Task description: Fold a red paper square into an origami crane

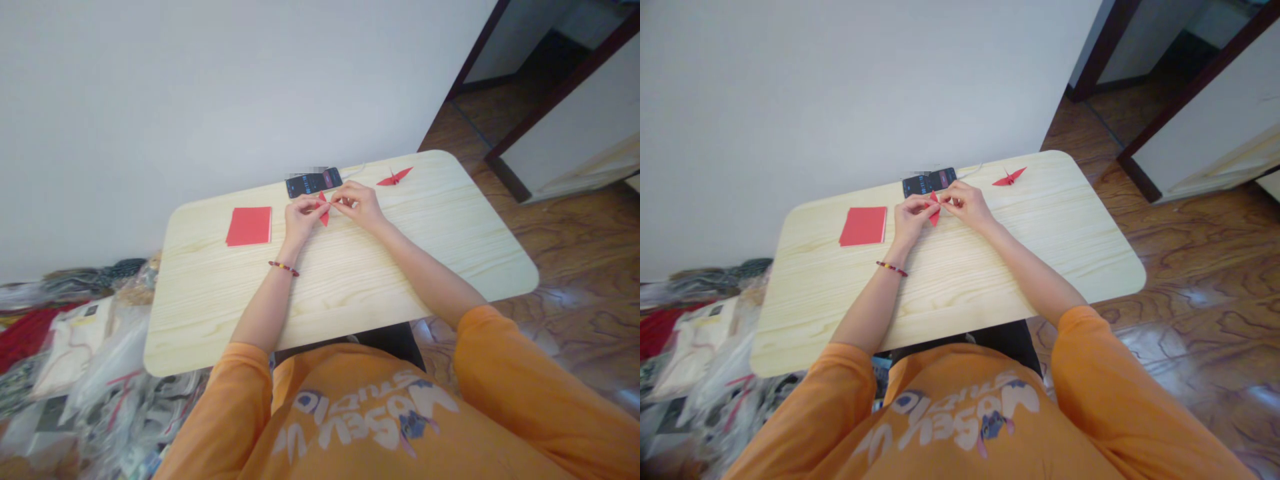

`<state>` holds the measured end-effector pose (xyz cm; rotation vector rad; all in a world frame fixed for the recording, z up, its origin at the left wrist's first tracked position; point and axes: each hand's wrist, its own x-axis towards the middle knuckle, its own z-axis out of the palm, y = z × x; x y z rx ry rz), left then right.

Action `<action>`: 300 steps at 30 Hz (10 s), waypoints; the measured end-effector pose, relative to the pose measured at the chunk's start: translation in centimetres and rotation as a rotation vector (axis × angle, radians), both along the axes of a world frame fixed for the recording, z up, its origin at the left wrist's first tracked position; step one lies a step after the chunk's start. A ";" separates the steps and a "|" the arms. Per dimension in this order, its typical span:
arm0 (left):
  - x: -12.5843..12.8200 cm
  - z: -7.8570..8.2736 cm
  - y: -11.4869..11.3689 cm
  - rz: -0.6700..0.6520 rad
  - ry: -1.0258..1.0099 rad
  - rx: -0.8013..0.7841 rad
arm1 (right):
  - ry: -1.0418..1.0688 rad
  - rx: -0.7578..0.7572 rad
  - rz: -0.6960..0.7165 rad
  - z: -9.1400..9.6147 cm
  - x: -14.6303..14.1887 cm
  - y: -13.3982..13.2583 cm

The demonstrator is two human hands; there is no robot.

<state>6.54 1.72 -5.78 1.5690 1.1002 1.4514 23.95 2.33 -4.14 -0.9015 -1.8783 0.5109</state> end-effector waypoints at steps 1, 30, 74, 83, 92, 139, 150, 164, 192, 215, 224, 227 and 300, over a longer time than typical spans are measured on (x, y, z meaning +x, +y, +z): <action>0.0 0.0 0.0 0.005 0.002 0.008 | 0.003 0.000 -0.001 0.0 0.0 0.0; 0.2 0.4 -0.1 0.001 -0.018 -0.022 | 0.343 -0.556 0.094 0.4 -0.6 -0.1; 0.2 -0.2 0.3 -0.041 -0.019 -0.090 | 0.175 -0.435 0.050 -0.1 -0.2 0.4; 0.5 0.3 -0.1 -0.007 -0.001 -0.078 | 0.206 -0.501 0.040 0.1 -0.4 0.1; 0.5 0.1 0.0 0.017 -0.035 -0.045 | 0.277 -0.557 -0.063 0.4 -0.3 0.1; 0.4 0.5 -0.4 -0.176 -0.170 -0.220 | 0.431 -0.661 -0.023 1.0 -0.2 0.2; 0.4 0.4 -0.2 -0.154 -0.175 -0.222 | 0.437 -0.615 0.025 1.0 0.1 0.4; 0.1 -0.4 0.1 -0.256 -0.230 -0.271 | 0.635 -0.864 0.009 0.1 -0.4 0.4; -0.4 -1.2 1.0 -0.154 -0.445 -0.451 | 0.889 -1.140 0.022 0.8 0.6 1.3; -0.7 -1.3 1.2 -0.108 -0.431 -0.378 | 0.357 -0.513 0.066 -0.6 0.7 1.4; 1.6 -1.7 1.2 -0.088 -0.063 -0.228 | 0.309 -0.391 -0.101 0.3 1.1 2.4; 2.3 -1.6 1.4 -0.083 -0.005 -0.232 | 0.280 -0.379 -0.151 0.6 1.6 2.8; -8.6 0.7 -1.9 0.584 0.788 -0.324 | 0.000 -0.319 -0.035 -3.2 -9.6 2.3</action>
